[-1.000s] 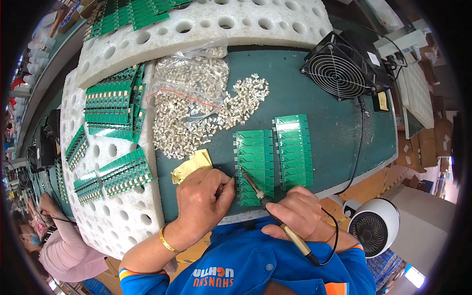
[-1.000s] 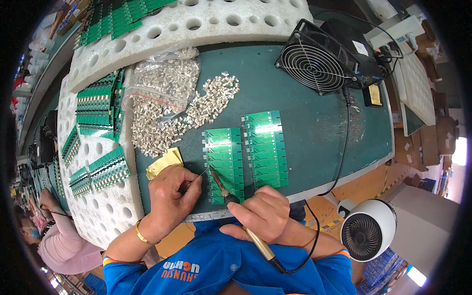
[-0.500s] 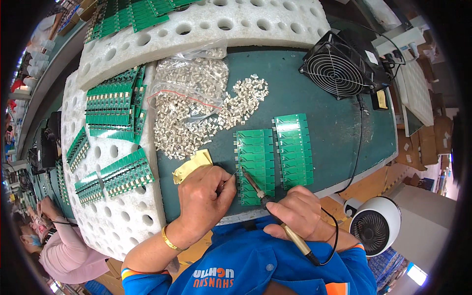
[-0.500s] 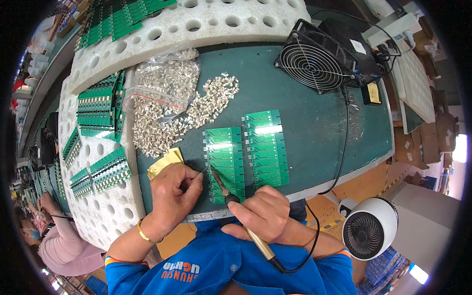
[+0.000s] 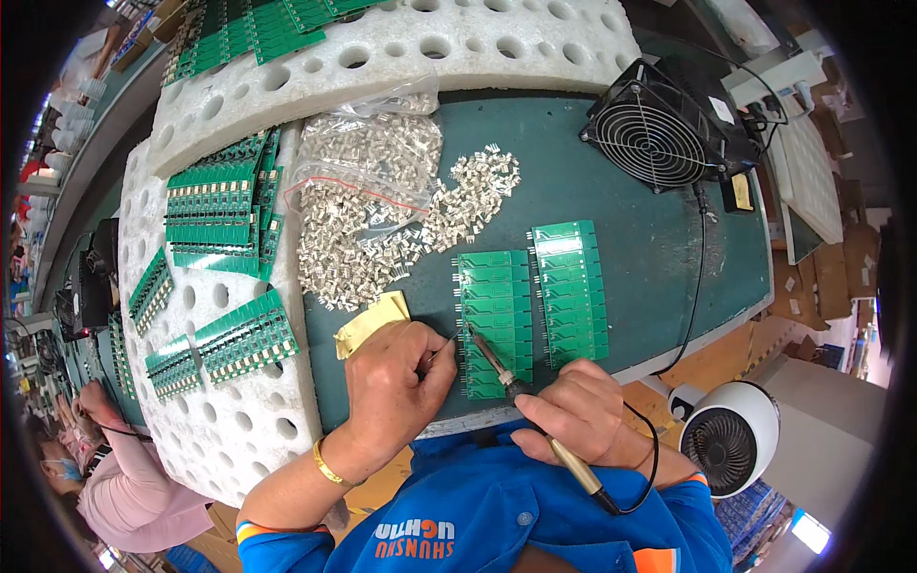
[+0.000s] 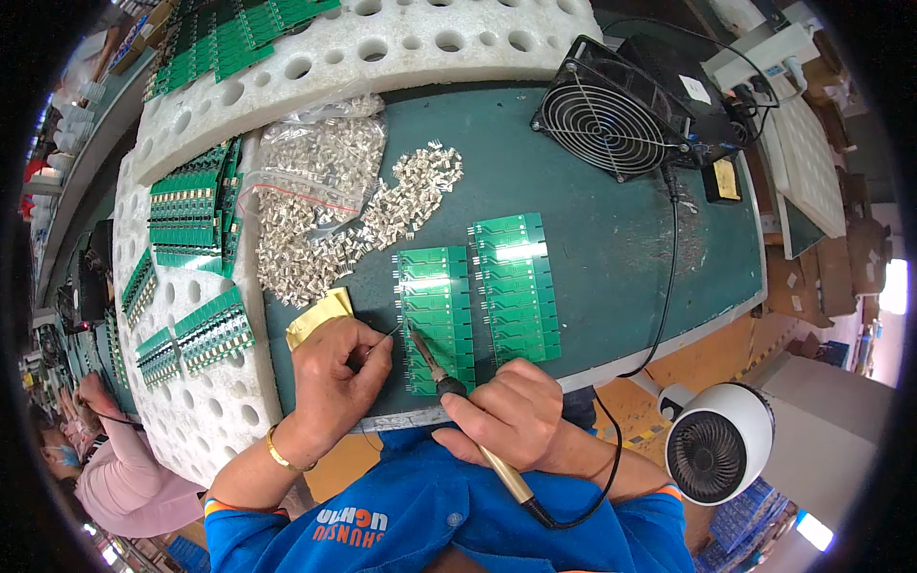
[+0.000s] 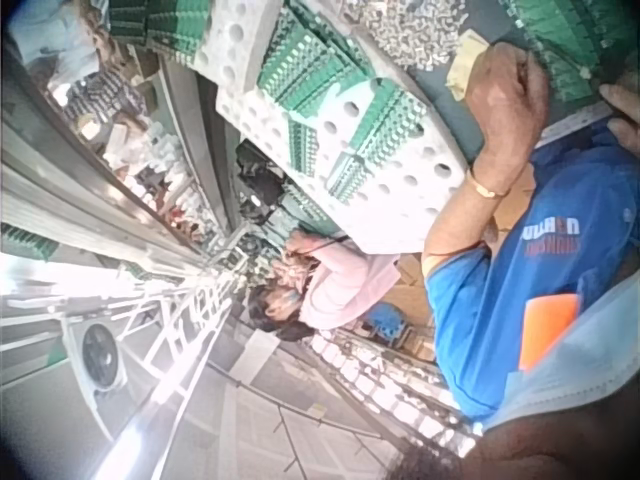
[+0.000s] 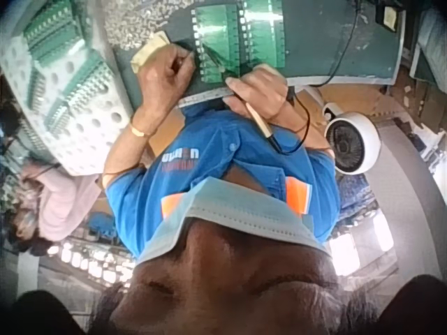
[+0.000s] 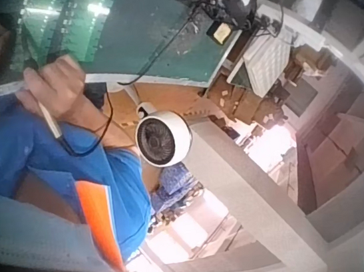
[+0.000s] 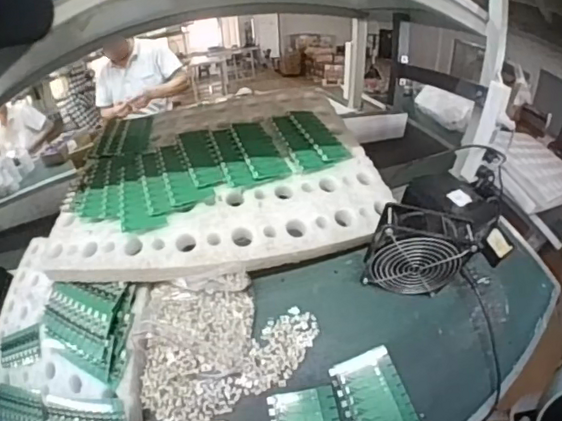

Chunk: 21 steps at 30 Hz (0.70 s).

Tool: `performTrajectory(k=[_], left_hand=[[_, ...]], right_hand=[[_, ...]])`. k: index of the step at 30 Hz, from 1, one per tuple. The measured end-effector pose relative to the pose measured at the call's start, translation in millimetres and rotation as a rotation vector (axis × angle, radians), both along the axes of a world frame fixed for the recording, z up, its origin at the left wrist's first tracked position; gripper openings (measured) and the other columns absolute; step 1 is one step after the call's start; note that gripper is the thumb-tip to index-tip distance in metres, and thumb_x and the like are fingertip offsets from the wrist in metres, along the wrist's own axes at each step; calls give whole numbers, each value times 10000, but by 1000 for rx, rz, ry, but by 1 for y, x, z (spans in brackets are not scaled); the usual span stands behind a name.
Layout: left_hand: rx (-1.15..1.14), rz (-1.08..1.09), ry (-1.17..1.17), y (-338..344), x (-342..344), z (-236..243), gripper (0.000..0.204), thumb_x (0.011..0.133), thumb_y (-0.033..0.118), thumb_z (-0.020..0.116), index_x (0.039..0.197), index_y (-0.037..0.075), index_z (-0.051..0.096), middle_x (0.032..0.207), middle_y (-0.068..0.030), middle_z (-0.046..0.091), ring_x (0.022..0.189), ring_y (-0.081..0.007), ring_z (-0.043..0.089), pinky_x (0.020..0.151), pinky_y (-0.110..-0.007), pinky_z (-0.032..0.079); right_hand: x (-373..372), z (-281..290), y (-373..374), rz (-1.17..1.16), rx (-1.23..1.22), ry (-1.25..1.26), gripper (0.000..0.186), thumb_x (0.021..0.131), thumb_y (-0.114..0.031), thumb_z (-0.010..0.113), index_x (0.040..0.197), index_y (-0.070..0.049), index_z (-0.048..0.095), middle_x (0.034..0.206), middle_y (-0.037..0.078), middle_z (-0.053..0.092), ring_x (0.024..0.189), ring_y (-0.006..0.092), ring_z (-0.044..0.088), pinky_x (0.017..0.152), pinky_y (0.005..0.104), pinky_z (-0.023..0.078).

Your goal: The person solders electronic components onto circuit board strips using a soldering iron and solder wire, then lifts the circuit board strip and solders additional pins.

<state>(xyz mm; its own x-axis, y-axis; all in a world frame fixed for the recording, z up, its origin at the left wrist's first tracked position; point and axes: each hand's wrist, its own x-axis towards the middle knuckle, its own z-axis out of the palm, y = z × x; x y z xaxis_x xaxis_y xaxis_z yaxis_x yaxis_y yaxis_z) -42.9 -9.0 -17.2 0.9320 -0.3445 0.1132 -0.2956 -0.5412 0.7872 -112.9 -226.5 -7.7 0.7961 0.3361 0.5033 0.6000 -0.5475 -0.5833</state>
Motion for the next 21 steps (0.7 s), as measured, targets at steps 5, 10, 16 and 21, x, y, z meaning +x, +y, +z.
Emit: performTrajectory(k=[5, 10, 16, 21], left_hand=[[5, 7, 29, 1, 0, -1, 146, 808, 6, 747, 755, 35, 615, 633, -55, 557, 551, -163, 531, 506, -307, 409], [-1, 8, 24, 2, 0, -2, 141, 812, 8, 748, 757, 37, 620, 630, -51, 558, 548, -162, 530, 506, -306, 410], [-9, 13, 30, 1, 0, -1, 134, 806, 10, 752, 760, 36, 629, 637, -58, 569, 552, -169, 540, 506, -307, 413], [-1, 14, 47, -1, 1, 3, 152, 786, -3, 739, 746, 33, 597, 645, -104, 585, 581, -276, 579, 535, -383, 440]], right_hand=[[-1, -1, -2, -8, 7, 0, 370, 773, -247, 827, 1029, -22, 681, 697, 40, 575, 560, 196, 552, 531, 320, 423], [0, -1, -1, -20, 13, 4, 368, 778, -247, 822, 1030, -19, 684, 705, 45, 588, 566, 197, 558, 538, 321, 428], [0, -2, 0, -8, -5, 16, 343, 919, -299, 716, 1087, -8, 644, 704, 76, 589, 569, 230, 569, 567, 365, 482], [1, -2, 1, -22, 29, 15, 364, 782, -258, 821, 1020, -18, 684, 708, 48, 594, 563, 203, 558, 538, 324, 433]])
